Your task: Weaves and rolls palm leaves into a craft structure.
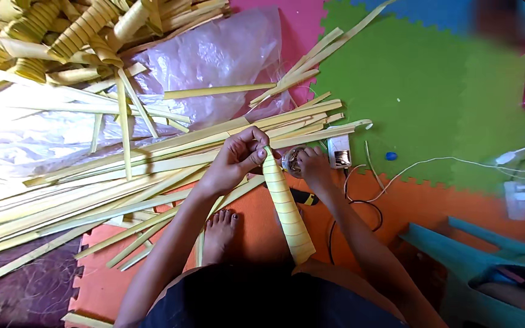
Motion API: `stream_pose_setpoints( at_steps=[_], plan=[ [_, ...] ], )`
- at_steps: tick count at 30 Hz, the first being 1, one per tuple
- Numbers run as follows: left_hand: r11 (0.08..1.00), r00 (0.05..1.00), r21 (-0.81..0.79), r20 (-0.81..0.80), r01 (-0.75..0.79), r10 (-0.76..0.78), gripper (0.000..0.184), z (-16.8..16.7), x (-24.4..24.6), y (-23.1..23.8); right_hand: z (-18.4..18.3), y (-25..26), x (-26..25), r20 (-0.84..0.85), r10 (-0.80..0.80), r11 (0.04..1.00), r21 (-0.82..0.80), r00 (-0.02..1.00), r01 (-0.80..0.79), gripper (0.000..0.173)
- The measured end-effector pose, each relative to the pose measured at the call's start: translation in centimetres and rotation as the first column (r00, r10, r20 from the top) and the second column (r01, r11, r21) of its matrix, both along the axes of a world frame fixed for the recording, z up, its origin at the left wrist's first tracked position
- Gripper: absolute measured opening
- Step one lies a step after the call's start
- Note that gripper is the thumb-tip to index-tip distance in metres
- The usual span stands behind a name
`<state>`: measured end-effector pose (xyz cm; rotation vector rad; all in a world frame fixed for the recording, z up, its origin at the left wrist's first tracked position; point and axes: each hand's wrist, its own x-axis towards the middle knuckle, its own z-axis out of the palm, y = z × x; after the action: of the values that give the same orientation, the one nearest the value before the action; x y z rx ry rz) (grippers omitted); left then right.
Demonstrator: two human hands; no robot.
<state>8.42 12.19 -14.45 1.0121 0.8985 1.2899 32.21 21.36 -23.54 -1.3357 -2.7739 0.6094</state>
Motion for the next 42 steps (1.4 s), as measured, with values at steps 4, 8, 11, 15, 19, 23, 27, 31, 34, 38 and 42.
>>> stream_pose_setpoints(
  at_steps=[4, 8, 11, 15, 19, 23, 27, 31, 34, 38, 42],
  plan=[
    [1.000, 0.999, -0.014, -0.040, -0.018, 0.017, 0.013, 0.2, 0.1, -0.2, 2.5, -0.5, 0.2, -0.083, -0.092, 0.990, -0.110, 0.992, 0.082, 0.012],
    [0.998, 0.981, 0.051, -0.188, -0.048, 0.057, 0.010, 0.4, 0.8, 0.0, 5.6, -0.9, 0.7, -0.215, -0.096, 0.995, -0.056, 0.972, 0.086, 0.018],
    [0.993, 0.953, 0.116, -0.299, -0.020, 0.054, 0.009, 1.2, 1.9, -0.3, 9.0, -1.2, 0.5, -0.364, -0.070, 0.997, -0.004, 0.929, 0.074, 0.018],
    [0.978, 0.970, 0.206, -0.243, 0.023, 0.028, 0.008, 2.5, 3.3, -0.7, 12.6, -2.5, -0.2, -0.829, -0.082, 0.992, -0.121, 0.553, -0.033, 0.013],
    [0.961, 0.990, 0.275, -0.137, 0.016, 0.023, 0.007, 3.2, 4.0, -1.1, 13.6, -3.2, -1.1, -0.936, -0.038, 0.992, -0.078, 0.350, -0.100, 0.009],
    [0.948, 0.994, 0.319, -0.111, 0.016, 0.021, 0.003, 3.8, 4.2, -1.4, 14.1, -3.8, -1.3, -0.917, 0.029, 0.998, 0.007, 0.398, -0.056, 0.006],
    [0.940, 0.995, 0.341, -0.097, 0.000, 0.035, 0.003, 4.2, 4.5, -1.5, 14.7, -3.9, -1.4, -0.911, 0.040, 0.996, 0.004, 0.409, -0.087, 0.005],
    [0.944, 0.991, 0.329, -0.107, -0.040, 0.079, 0.009, 4.8, 5.2, -1.4, 14.8, -4.0, -1.2, -0.917, 0.033, 0.997, 0.001, 0.398, -0.078, 0.004],
    [0.944, 0.989, 0.327, -0.111, -0.052, 0.094, 0.011, 5.0, 5.3, -1.4, 15.1, -4.1, -1.2, -0.917, 0.038, 0.998, 0.012, 0.397, -0.068, 0.004],
    [0.945, 0.986, 0.317, -0.112, -0.085, 0.126, 0.012, 5.4, 5.5, -1.3, 15.4, -3.9, -1.4, -0.918, 0.092, 0.994, 0.063, 0.386, -0.087, 0.004],
    [0.973, 0.974, 0.222, -0.204, -0.056, 0.102, 0.011, 4.9, 4.9, -1.1, 15.6, -2.6, -1.1, -0.879, 0.131, 0.988, 0.075, 0.459, -0.138, 0.006]
  ],
)
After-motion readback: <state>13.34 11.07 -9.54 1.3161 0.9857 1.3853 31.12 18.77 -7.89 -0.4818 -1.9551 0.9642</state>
